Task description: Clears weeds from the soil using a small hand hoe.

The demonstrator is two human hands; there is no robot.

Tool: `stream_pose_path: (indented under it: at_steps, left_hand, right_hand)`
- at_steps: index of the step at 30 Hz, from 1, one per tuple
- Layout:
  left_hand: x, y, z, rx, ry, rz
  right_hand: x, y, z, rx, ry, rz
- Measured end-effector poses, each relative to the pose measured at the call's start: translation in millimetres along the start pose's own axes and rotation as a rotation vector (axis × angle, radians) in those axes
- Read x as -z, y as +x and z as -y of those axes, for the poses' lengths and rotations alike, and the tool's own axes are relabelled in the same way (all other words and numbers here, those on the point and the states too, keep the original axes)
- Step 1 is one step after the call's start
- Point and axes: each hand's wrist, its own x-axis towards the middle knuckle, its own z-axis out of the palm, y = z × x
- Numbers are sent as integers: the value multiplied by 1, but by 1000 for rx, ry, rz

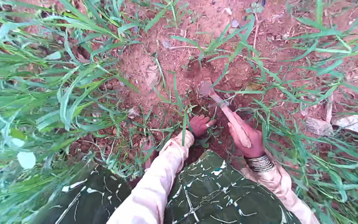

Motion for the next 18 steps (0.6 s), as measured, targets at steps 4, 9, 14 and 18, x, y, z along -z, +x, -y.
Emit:
stream_pose_path:
  at_steps: [4, 9, 14, 18]
  left_hand:
    - [-1, -1, 6, -24, -47, -6]
    - [-15, -8, 4, -74, -102, -273]
    - [-6, -2, 9, -62, -145, -149]
    - [-13, -3, 9, -117, -130, -217]
  right_hand:
    - [-10, -18, -11, 29, -10, -5]
    - [-49, 66, 32, 119, -41, 61]
    - [-16, 19, 9, 51, -115, 94]
    - [-56, 105, 45, 178, -78, 90]
